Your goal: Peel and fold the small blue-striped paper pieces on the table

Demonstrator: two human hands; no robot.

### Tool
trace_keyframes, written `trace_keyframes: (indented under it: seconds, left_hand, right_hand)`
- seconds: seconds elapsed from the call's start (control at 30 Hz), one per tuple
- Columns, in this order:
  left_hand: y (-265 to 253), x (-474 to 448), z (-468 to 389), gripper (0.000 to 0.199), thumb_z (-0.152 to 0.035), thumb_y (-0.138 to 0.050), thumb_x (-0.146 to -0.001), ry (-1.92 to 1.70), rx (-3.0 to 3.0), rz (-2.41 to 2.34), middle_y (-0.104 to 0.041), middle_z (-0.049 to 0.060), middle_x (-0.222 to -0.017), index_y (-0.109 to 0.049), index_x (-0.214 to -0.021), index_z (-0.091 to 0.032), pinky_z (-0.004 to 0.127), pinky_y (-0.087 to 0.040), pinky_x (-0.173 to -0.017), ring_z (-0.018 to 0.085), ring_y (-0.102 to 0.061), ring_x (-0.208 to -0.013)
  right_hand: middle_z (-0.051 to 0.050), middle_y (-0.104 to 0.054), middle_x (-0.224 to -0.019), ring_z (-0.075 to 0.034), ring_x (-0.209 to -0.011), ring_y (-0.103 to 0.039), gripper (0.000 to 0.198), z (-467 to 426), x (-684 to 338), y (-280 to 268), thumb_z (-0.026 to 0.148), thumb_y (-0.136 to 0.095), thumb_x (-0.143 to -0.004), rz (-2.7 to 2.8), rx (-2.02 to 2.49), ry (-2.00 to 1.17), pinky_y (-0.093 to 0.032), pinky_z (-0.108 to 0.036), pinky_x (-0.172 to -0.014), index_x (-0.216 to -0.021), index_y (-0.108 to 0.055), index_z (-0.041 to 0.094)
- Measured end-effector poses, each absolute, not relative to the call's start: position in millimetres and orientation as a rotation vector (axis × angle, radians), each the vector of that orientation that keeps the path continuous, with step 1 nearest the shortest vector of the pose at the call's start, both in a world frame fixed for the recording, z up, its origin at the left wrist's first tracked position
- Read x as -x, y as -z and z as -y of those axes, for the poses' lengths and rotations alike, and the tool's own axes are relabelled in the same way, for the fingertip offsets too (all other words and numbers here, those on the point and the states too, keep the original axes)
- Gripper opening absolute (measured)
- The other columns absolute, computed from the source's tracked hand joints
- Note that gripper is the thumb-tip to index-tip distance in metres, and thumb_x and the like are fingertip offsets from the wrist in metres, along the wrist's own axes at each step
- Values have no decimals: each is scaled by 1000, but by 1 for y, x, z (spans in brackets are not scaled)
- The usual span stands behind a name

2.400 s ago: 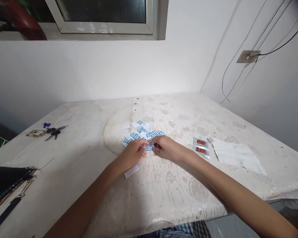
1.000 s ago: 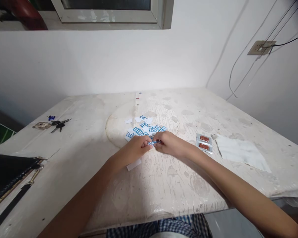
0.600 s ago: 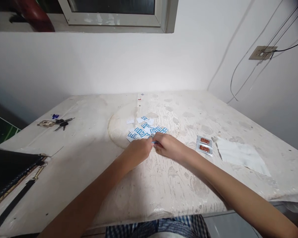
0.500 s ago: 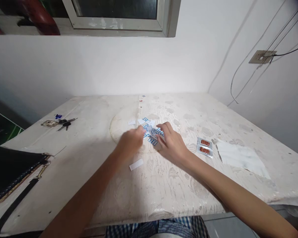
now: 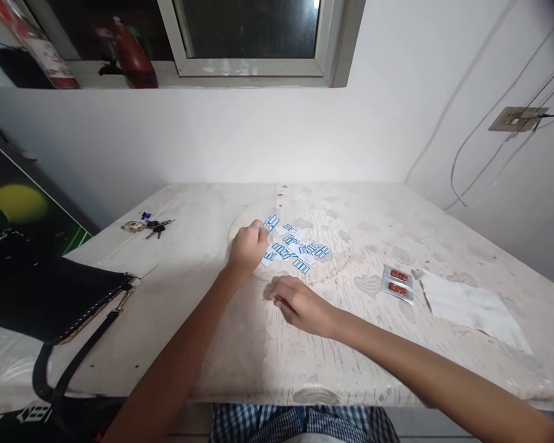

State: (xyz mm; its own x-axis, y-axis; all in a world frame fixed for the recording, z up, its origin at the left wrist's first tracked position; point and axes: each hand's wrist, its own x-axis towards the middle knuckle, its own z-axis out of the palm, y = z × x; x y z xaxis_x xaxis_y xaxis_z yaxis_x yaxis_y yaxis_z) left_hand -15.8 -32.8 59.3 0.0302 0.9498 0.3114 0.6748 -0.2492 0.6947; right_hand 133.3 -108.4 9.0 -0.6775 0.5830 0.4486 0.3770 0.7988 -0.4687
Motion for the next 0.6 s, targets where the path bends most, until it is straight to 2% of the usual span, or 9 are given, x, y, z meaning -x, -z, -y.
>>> trace_keyframes:
  seconds: [0.2,0.27,0.33,0.47,0.6]
  left_hand:
    - [-46,7,34,28,-41,-47,-79,-617,-1775,-1122,-55,-2,-48,-46,-66,-16,17,-36,-35,7,-47,-35]
    - [-44,4,35,29,-41,-48,-79,-521,-1699,-1062,-56,-1,-49,-46,-66,-15,17,-35,-34,7,-47,-34]
    - [-44,1,36,28,-39,-48,-79,-495,-1626,-1038,-57,-1,-50,-46,-66,-15,17,-36,-34,7,-48,-34]
    - [-45,-5,38,25,-35,-49,-79,-510,-1491,-1054,-57,0,-49,-46,-66,-14,18,-37,-33,8,-49,-35]
    - [-42,-12,42,24,-34,-49,-80,-546,-1420,-1034,-56,-1,-51,-46,-67,-14,18,-37,-33,7,-49,-35]
  right_hand:
    - [-8,-48,-101,-17,-96,-48,21,87,-166,-32,7,-41,-77,1943,783,-503,-40,-31,-80,-82,-58,17]
    - [-8,-51,-94,-16,-89,-51,18,77,-174,-36,10,-43,-75,1754,852,-629,-41,-30,-74,-74,-60,16]
    - [-5,-54,-81,-14,-75,-52,13,69,-180,-37,14,-48,-73,1597,902,-823,-40,-28,-66,-69,-60,16]
    - [-2,-56,-66,-11,-59,-48,13,63,-183,-38,22,-53,-71,1363,912,-1166,-39,-28,-61,-71,-63,14]
    - [1,-53,-59,-9,-52,-46,17,61,-182,-38,26,-63,-65,1257,929,-1226,-37,-27,-56,-76,-63,14]
